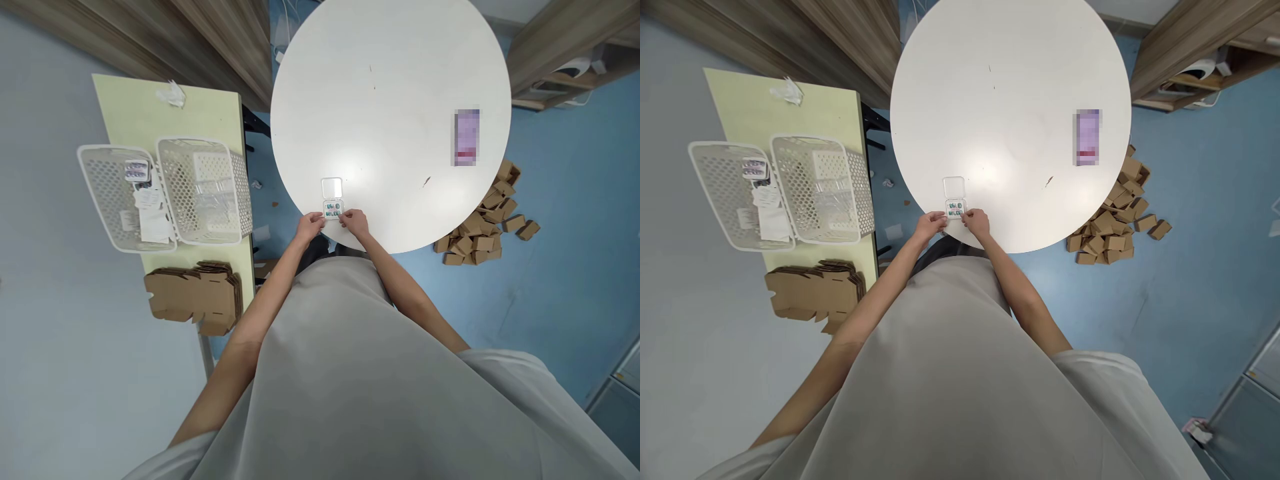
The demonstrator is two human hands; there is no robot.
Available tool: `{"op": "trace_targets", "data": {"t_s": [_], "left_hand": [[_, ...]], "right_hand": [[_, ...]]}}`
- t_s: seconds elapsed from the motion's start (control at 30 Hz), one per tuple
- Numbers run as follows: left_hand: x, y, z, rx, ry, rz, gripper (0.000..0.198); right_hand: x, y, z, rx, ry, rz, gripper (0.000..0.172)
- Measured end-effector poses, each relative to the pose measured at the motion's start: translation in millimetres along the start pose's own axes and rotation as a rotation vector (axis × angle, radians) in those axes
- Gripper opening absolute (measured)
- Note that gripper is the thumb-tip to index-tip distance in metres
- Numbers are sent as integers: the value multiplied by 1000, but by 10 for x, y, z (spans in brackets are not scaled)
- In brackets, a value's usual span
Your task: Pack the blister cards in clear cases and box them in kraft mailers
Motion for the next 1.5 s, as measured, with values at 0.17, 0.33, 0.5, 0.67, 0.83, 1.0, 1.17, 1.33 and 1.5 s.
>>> {"op": "trace_targets", "data": {"t_s": [0.17, 0.33, 0.5, 0.67, 0.83, 1.0, 1.17, 1.33, 1.5], "left_hand": [[-95, 16, -38, -77, -77, -74, 47], [-227, 1, -92, -16, -144, -121, 60], [-349, -8, -146, 12, -151, -82, 60], [-369, 14, -136, -20, -129, -80, 52], [-216, 35, -63, 182, -18, 91, 38], [16, 218, -36, 255, -40, 190, 38], [234, 444, -75, 317, -120, 273, 48], [424, 604, -190, 366, -221, 302, 50], [591, 716, -349, 420, -265, 288, 46]], "right_hand": [[-13, 20, 9, 136, 28, -64, 22], [-108, 26, 37, -16, 152, -157, 18], [-237, -17, 67, -96, 143, -128, 33], [-241, -18, 55, -94, 113, -121, 37], [-85, 2, 30, -256, 61, -30, 25], [188, 48, 92, -553, -8, 160, 34], [431, 73, 222, -600, 62, 228, 43], [617, 64, 437, -579, 179, 224, 40], [803, 58, 676, -591, 235, 250, 34]]}}
Point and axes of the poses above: each hand's wrist, its own x-axis away from the middle knuckle, its own y-axis out of the back of the hand, z = x × y, the point moved 1 cm from there along -x, towards the middle knuckle, and after that the axes turned 9 degrees about -x, right-handed, at the moved point
